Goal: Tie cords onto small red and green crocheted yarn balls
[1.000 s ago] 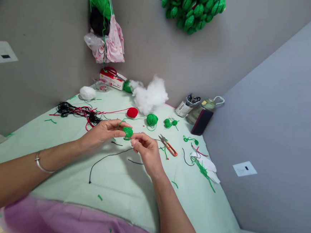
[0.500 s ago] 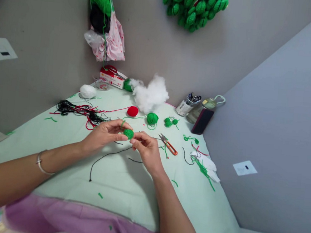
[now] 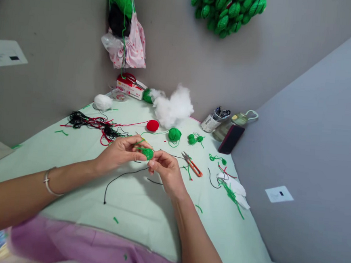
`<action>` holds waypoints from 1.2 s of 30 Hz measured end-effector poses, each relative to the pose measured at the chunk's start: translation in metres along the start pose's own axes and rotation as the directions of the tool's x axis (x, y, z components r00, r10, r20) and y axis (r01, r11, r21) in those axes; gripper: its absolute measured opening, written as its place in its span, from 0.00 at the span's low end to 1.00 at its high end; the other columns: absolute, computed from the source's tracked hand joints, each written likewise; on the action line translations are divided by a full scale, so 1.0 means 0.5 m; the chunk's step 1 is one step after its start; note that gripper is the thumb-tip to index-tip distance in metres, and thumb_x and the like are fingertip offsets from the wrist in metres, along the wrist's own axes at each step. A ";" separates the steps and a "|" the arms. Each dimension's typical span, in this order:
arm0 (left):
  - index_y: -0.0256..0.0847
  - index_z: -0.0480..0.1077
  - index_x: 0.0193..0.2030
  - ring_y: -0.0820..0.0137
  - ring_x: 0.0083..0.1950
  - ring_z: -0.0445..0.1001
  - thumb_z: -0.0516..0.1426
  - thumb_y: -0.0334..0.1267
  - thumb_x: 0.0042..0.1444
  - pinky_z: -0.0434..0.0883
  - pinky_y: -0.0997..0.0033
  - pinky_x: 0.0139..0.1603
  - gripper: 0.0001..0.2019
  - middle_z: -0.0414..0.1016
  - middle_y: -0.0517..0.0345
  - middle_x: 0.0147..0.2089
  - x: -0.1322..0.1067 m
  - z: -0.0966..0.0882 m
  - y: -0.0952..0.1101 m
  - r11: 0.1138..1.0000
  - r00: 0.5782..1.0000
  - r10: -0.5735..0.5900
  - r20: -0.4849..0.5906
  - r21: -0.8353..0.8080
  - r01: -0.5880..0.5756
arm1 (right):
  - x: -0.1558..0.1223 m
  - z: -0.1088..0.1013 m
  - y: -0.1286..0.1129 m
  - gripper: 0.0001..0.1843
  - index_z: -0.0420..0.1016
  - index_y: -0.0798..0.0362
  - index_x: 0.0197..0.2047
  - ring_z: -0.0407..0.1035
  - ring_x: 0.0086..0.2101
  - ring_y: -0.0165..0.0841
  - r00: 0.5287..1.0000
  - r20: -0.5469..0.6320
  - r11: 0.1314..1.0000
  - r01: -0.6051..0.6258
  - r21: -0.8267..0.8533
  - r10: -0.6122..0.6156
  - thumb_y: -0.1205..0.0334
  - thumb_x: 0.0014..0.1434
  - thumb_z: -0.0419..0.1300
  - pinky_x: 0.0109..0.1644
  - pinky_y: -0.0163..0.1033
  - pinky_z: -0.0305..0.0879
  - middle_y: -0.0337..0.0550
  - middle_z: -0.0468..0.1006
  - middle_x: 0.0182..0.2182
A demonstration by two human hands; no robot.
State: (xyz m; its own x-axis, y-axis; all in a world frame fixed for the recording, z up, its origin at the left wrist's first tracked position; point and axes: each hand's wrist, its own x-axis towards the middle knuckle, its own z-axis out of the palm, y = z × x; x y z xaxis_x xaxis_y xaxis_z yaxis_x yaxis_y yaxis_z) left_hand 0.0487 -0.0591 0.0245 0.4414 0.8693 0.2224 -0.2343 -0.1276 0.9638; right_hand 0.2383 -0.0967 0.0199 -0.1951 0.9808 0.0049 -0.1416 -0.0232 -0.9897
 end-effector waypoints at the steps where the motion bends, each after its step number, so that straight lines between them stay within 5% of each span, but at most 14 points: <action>1: 0.42 0.80 0.39 0.70 0.36 0.66 0.70 0.43 0.48 0.66 0.67 0.41 0.13 0.72 0.59 0.36 -0.002 0.002 -0.004 1.000 1.000 -0.011 -0.003 -0.009 0.011 | -0.001 0.003 -0.002 0.13 0.78 0.52 0.34 0.64 0.24 0.27 1.000 -0.008 1.000 0.000 0.013 0.000 0.55 0.50 0.74 0.31 0.36 0.61 0.35 0.72 0.25; 16: 0.41 0.79 0.43 0.72 0.35 0.67 0.68 0.44 0.51 0.67 0.69 0.42 0.14 0.69 0.61 0.34 -0.004 0.008 -0.022 0.998 1.000 0.000 -0.007 0.070 0.000 | 0.003 -0.005 0.006 0.14 0.74 0.50 0.42 0.67 0.26 0.28 0.998 0.009 0.997 0.064 -0.039 -0.063 0.57 0.55 0.71 0.33 0.36 0.65 0.35 0.74 0.28; 20: 0.40 0.78 0.40 0.68 0.44 0.71 0.65 0.42 0.53 0.67 0.66 0.51 0.10 0.71 0.56 0.43 0.018 -0.019 -0.050 0.978 0.998 0.013 0.061 0.209 -0.026 | 0.011 -0.006 0.023 0.10 0.74 0.51 0.42 0.71 0.32 0.32 0.994 -0.054 0.921 0.062 -0.385 -0.090 0.59 0.57 0.64 0.36 0.39 0.69 0.41 0.77 0.34; 23: 0.39 0.78 0.40 0.67 0.41 0.71 0.64 0.40 0.51 0.68 0.67 0.46 0.11 0.73 0.58 0.39 0.037 -0.042 -0.085 0.950 0.976 -0.161 0.149 0.291 0.112 | 0.021 -0.028 0.038 0.10 0.76 0.52 0.42 0.73 0.39 0.36 0.967 -0.123 0.738 0.084 -0.670 -0.222 0.61 0.56 0.60 0.41 0.41 0.69 0.47 0.79 0.42; 25: 0.38 0.77 0.39 0.66 0.41 0.72 0.65 0.40 0.48 0.67 0.67 0.45 0.12 0.75 0.58 0.36 0.045 -0.052 -0.105 0.927 0.952 -0.223 0.208 0.346 0.142 | 0.029 -0.045 0.044 0.10 0.77 0.53 0.40 0.73 0.38 0.36 0.958 -0.154 0.691 0.058 -0.720 -0.241 0.60 0.57 0.58 0.42 0.41 0.68 0.47 0.80 0.41; 32: 0.38 0.75 0.37 0.66 0.39 0.69 0.64 0.41 0.49 0.63 0.70 0.41 0.11 0.72 0.59 0.33 0.042 -0.055 -0.115 0.860 0.952 -0.205 0.229 0.506 0.064 | 0.038 -0.047 0.064 0.08 0.80 0.55 0.35 0.67 0.27 0.31 0.991 -0.133 0.759 -0.086 -0.646 -0.001 0.61 0.54 0.61 0.34 0.36 0.61 0.39 0.78 0.26; 36: 0.39 0.69 0.30 0.68 0.36 0.65 0.62 0.42 0.53 0.60 0.71 0.38 0.10 0.66 0.62 0.30 0.038 -0.055 -0.110 0.841 0.955 -0.158 0.251 0.541 -0.003 | 0.033 -0.028 0.078 0.08 0.79 0.54 0.36 0.67 0.28 0.30 0.991 -0.106 0.789 0.003 -0.614 -0.087 0.59 0.55 0.63 0.33 0.36 0.61 0.41 0.77 0.29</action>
State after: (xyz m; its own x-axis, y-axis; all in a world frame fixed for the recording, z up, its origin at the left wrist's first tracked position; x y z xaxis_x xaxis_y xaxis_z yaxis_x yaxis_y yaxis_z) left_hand 0.0463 -0.0227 -0.0282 0.6759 0.7306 0.0972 0.2705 -0.3686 0.8894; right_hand 0.2432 -0.0784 -0.0207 -0.0785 0.9941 0.0754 0.4834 0.1041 -0.8692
